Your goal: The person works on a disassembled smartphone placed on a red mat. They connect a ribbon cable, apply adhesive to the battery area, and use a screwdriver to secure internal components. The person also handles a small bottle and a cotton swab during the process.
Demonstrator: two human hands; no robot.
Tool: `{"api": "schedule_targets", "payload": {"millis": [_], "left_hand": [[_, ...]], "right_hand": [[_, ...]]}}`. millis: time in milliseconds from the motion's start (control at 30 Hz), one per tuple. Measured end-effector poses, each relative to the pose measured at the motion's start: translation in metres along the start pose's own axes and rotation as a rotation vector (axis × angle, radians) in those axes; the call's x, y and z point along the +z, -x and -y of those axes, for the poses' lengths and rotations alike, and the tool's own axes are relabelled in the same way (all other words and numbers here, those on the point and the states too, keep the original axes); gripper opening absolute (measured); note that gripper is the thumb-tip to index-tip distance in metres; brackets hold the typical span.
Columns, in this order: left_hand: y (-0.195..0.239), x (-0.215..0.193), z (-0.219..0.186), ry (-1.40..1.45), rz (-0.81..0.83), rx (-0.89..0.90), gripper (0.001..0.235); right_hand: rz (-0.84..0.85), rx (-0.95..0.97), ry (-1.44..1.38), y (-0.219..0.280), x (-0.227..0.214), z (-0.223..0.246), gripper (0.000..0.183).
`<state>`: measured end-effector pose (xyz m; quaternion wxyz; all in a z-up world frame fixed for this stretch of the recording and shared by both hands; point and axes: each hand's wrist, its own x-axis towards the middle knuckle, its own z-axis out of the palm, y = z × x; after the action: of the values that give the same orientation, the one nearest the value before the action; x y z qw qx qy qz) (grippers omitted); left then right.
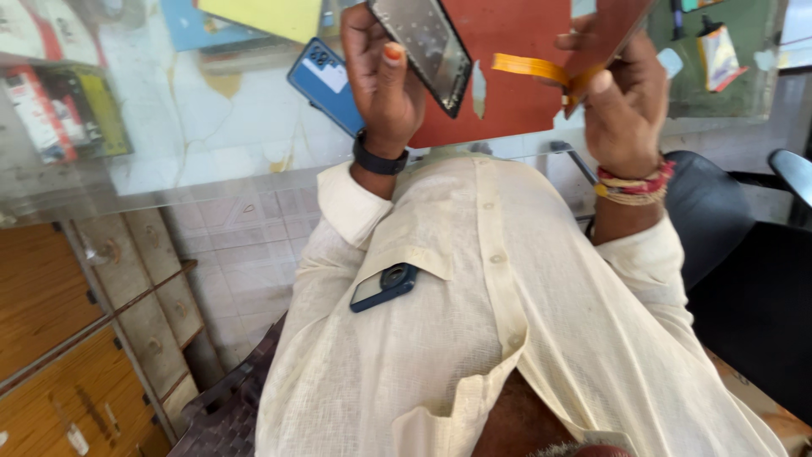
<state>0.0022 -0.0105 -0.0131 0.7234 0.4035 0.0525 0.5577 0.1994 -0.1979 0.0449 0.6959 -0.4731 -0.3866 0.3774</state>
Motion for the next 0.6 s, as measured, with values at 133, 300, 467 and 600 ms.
{"api": "schedule_targets", "payload": {"millis": [133, 300, 467, 600], "left_hand": [[-0.003, 0.001, 0.002, 0.021, -0.013, 0.003, 0.050], [-0.002, -0.001, 0.002, 0.067, 0.025, -0.038, 0.036], [-0.001, 0.001, 0.006, 0.142, 0.032, -0.074, 0.036], [0.000, 0.000, 0.006, 0.093, 0.064, -0.056, 0.038]], "right_hand": [[-0.007, -0.068, 0.028, -0.005, 0.016, 0.019, 0.071], [-0.066, -0.086, 0.106, -0.007, 0.031, 0.036, 0.072], [-0.124, -0.106, 0.226, -0.007, 0.043, 0.031, 0.078], [-0.111, -0.117, 0.325, -0.006, 0.049, 0.025, 0.076]]}}
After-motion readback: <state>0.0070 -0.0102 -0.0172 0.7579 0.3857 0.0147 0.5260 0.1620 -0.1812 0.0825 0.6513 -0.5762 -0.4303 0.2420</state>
